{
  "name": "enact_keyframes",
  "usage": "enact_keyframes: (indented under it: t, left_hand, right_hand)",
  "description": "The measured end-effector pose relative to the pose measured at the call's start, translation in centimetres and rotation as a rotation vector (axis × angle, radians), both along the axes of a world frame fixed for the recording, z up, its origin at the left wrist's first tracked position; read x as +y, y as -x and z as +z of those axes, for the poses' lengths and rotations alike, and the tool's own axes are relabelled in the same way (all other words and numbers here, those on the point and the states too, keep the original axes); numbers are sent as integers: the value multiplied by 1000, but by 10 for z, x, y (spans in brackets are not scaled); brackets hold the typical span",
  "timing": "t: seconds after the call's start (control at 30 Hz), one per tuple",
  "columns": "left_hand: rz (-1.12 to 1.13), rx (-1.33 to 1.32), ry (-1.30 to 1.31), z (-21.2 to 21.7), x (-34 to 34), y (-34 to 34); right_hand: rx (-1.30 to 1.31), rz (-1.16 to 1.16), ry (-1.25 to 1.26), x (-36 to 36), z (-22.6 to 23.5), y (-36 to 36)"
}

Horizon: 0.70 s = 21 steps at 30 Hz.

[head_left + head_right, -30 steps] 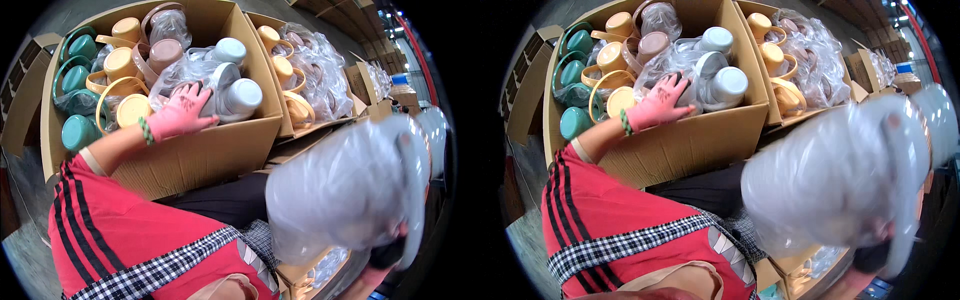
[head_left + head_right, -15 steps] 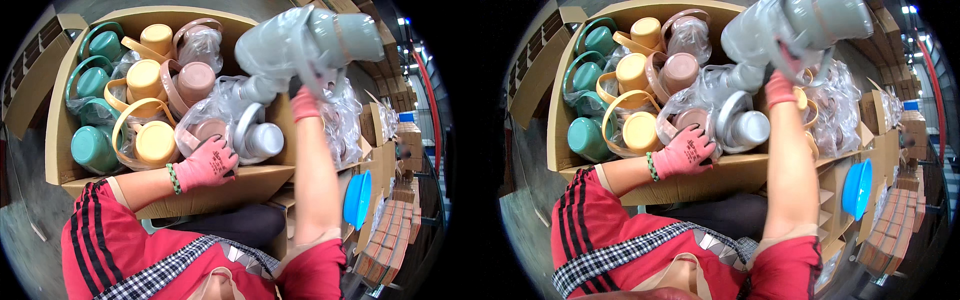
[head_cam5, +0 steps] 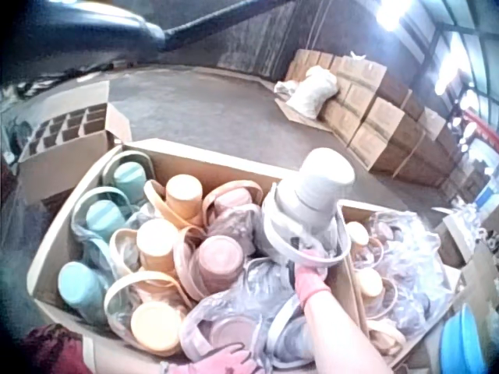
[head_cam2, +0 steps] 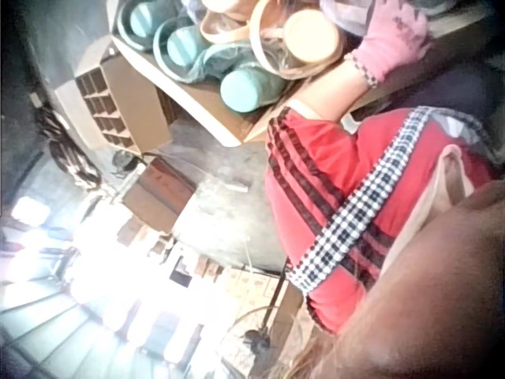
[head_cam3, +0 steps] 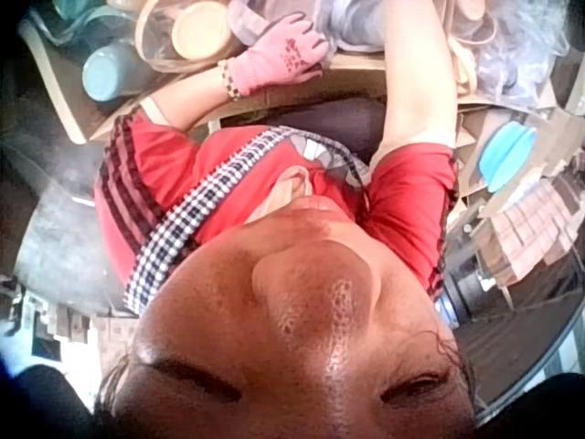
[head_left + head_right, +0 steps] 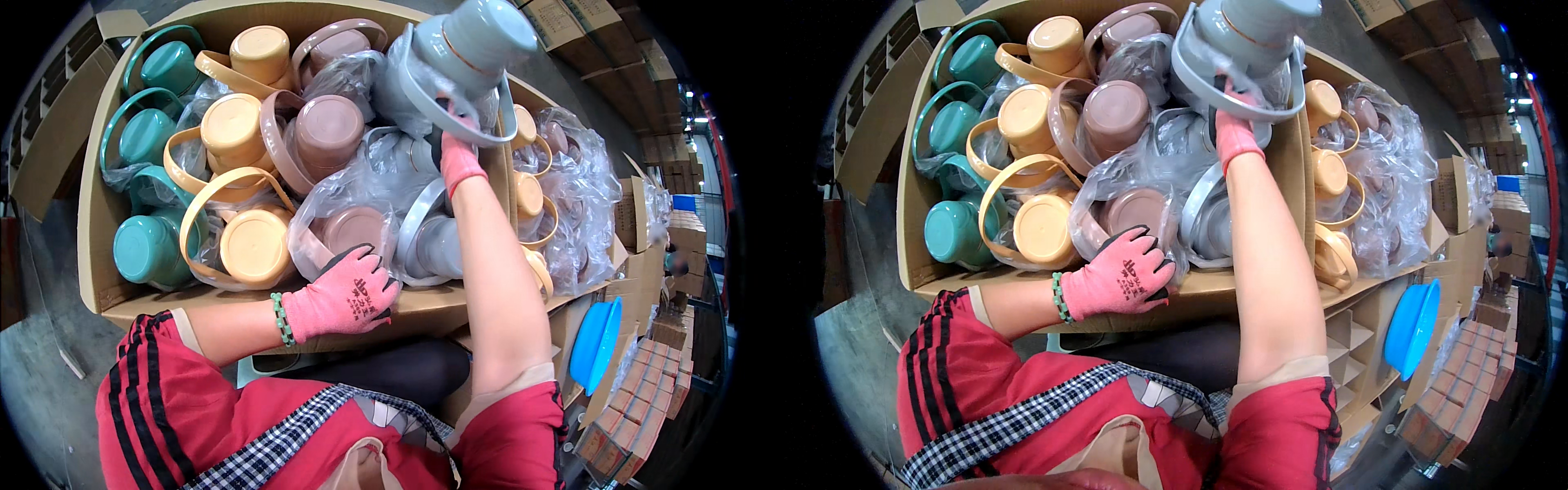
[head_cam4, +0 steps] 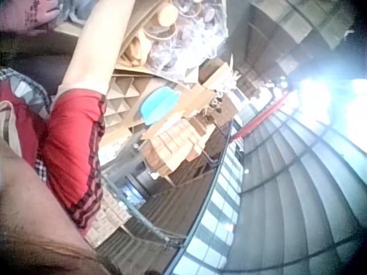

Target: The person sits on the floor in a warehouse and packs plastic kitchenware into cardboard boxes. They unwrap a white plastic container, place it in a box, and then wrap a beige container in plastic before placing it in a box. The person also handles a blue bowl and adjusts cardboard dividers.

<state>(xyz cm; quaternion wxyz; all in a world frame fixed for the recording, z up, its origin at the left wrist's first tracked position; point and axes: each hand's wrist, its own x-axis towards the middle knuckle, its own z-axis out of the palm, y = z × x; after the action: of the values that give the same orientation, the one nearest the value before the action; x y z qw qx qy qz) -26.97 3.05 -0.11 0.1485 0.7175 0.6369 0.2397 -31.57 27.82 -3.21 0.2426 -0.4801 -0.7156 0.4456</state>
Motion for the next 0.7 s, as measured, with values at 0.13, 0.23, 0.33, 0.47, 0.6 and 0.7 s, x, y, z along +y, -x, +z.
enact_keyframes:
  t: [0.13, 0.23, 0.33, 0.47, 0.6, 0.7]
  left_hand:
    - [-15, -9, -43, 1, 1, -2]
    - [-21, -2, -19, 1, 1, -1]
    - [-18, -18, -32, 2, 2, -1]
    - [-42, 28, 13, 6, 3, 0]
    - [-31, 16, 8, 0, -1, 2]
    - [-53, 30, -36, -2, 0, 0]
  right_hand:
    - [136, 337, 242, 33, -28, -13]
    - [749, -74, 1269, -17, 0, 13]
    - [476, 74, 1138, -44, -6, 9]
    - [131, 290, 987, -63, -4, -32]
    - [-226, 707, 347, -111, 78, -88]
    - [-146, 728, -181, -137, 104, -162]
